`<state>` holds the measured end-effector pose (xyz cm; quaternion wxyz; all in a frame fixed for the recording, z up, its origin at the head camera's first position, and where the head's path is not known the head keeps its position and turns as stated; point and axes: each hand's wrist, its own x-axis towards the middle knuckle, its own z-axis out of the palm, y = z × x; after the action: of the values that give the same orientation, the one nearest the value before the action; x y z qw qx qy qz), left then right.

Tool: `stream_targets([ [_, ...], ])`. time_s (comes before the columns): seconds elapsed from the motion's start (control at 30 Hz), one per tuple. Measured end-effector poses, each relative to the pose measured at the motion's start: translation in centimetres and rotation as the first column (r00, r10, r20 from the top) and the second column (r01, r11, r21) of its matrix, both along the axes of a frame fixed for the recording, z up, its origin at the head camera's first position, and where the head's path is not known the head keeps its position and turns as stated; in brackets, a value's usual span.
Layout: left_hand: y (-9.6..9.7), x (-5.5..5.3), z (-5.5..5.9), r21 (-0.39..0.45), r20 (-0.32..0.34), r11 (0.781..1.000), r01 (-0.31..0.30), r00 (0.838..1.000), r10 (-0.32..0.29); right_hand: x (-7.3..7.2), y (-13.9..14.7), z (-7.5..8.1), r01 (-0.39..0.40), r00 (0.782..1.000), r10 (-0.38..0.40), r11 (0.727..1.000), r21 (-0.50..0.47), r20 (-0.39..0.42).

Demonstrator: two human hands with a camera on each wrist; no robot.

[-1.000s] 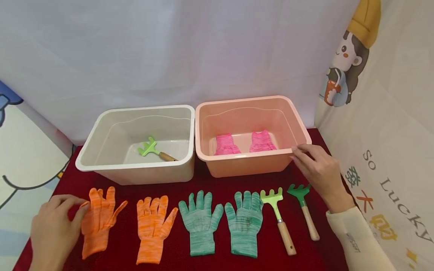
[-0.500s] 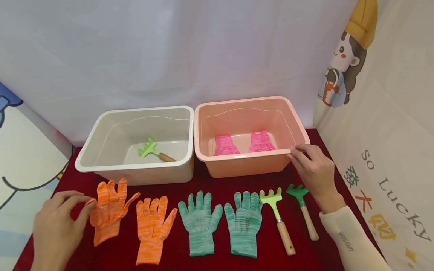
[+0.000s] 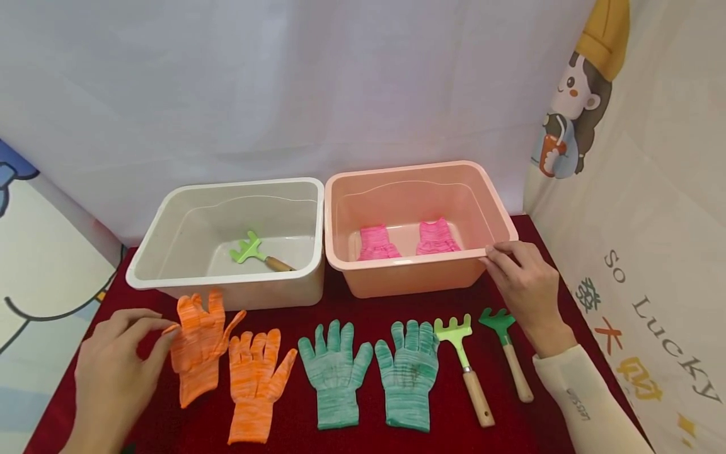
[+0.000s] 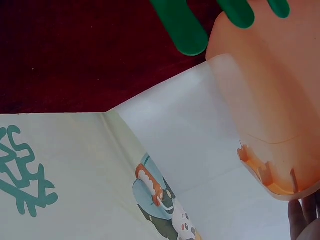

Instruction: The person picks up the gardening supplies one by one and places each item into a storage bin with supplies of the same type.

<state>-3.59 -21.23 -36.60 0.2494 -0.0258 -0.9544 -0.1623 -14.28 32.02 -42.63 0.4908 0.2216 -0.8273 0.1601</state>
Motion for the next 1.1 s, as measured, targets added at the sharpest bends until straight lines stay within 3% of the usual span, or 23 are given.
stream_targets([
  [0.3,1.5,-0.8,0.4,0.025,-0.027,0.996,0.086,0.996,-0.086,0.0,0.0,-0.2,0.008,1.0,-0.008,1.0,-0.018,0.013],
  [0.6,2.5,-1.7,0.7,0.001,-0.109,0.983,0.183,0.977,-0.181,0.0,-0.1,-0.4,0.008,1.0,-0.007,0.999,-0.052,0.007],
  [1.1,4.7,-2.2,1.2,-0.007,-0.104,0.964,0.265,0.959,-0.264,-0.1,-0.2,-0.6,-0.002,1.0,0.001,0.997,-0.075,-0.011],
])
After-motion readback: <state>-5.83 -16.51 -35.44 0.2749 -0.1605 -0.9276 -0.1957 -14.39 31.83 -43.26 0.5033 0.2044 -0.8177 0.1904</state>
